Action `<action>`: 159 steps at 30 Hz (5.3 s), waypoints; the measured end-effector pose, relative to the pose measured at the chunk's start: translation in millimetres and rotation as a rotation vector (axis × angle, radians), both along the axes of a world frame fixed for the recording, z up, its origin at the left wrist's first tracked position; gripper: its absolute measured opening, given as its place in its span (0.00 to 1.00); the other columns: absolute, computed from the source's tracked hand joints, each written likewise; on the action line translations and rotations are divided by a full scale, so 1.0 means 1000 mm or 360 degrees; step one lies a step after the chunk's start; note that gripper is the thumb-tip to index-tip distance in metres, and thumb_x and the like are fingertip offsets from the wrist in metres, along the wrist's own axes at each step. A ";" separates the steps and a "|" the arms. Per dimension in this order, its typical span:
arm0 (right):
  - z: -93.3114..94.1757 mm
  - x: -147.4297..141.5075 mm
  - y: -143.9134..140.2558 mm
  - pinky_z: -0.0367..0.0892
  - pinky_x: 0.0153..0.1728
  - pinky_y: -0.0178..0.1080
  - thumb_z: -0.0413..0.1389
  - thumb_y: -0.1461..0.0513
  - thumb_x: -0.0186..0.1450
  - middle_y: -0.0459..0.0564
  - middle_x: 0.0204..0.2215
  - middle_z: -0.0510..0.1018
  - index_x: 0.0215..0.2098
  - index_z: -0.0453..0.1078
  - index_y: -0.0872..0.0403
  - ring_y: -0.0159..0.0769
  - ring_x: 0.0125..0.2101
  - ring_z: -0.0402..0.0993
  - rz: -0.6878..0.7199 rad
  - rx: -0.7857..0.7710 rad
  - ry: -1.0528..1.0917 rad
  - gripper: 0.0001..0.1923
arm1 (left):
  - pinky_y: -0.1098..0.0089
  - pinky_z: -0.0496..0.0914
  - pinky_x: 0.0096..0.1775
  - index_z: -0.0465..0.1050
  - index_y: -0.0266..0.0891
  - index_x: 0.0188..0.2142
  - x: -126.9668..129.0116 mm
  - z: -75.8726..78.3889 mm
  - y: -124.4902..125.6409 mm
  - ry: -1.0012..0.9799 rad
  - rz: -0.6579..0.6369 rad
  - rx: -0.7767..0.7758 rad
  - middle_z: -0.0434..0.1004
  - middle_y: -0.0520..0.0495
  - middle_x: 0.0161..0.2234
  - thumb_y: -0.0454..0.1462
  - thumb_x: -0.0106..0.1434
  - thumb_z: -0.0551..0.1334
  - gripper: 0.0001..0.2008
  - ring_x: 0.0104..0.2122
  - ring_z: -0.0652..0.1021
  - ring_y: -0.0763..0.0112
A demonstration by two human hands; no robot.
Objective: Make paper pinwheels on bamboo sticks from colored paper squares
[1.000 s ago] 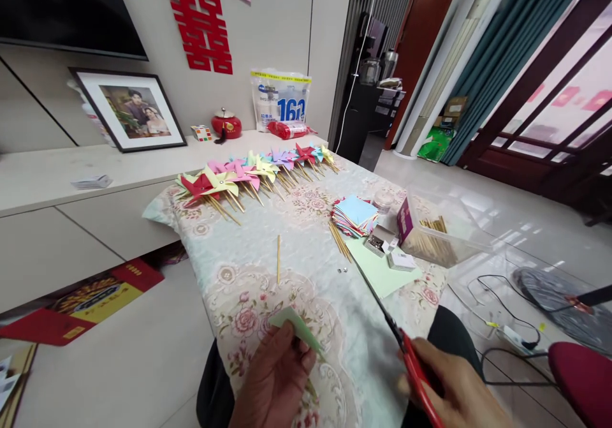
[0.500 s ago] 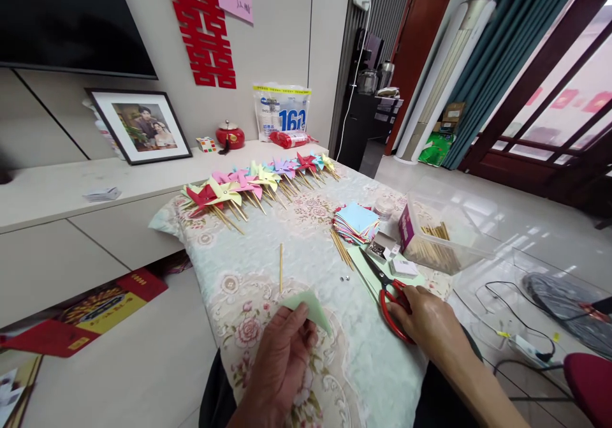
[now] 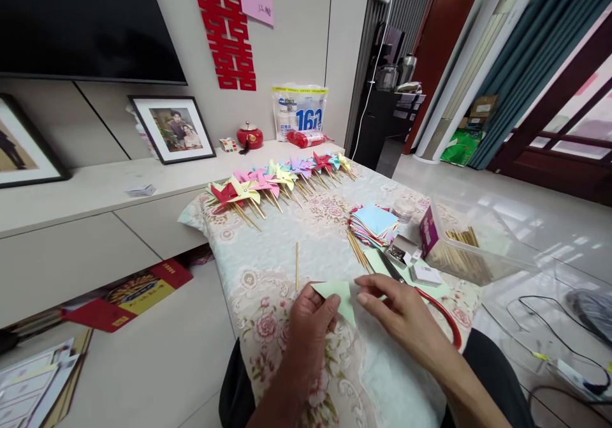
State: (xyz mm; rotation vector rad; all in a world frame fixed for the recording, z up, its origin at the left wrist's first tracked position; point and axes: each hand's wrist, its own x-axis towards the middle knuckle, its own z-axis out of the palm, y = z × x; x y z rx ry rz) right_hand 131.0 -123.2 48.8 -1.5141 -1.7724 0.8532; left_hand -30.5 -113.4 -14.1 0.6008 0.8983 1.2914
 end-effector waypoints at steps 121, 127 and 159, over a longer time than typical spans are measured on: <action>-0.050 -0.004 0.015 0.69 0.42 0.38 0.66 0.56 0.60 0.52 0.39 0.81 0.36 0.83 0.50 0.42 0.41 0.76 0.0025 0.0110 0.1061 0.08 | 0.77 0.62 0.26 0.77 0.37 0.35 -0.008 0.002 -0.017 0.0083 -0.0129 0.0134 0.76 0.51 0.27 0.38 0.53 0.73 0.12 0.24 0.68 0.78; -0.057 -0.004 0.015 0.59 0.26 0.34 0.65 0.52 0.61 0.47 0.25 0.77 0.31 0.79 0.53 0.32 0.25 0.66 -0.0128 -0.0103 0.1083 0.12 | 0.76 0.63 0.27 0.76 0.38 0.39 -0.010 -0.004 -0.016 0.0142 -0.0097 0.0164 0.77 0.50 0.30 0.35 0.53 0.70 0.13 0.25 0.69 0.76; -0.063 -0.005 0.014 0.72 0.37 0.38 0.64 0.49 0.63 0.50 0.37 0.82 0.44 0.80 0.51 0.37 0.33 0.77 -0.0011 -0.0297 0.1332 0.17 | 0.66 0.73 0.38 0.76 0.37 0.44 -0.011 -0.004 -0.019 0.0270 -0.0094 0.0107 0.83 0.42 0.36 0.46 0.58 0.68 0.18 0.35 0.80 0.63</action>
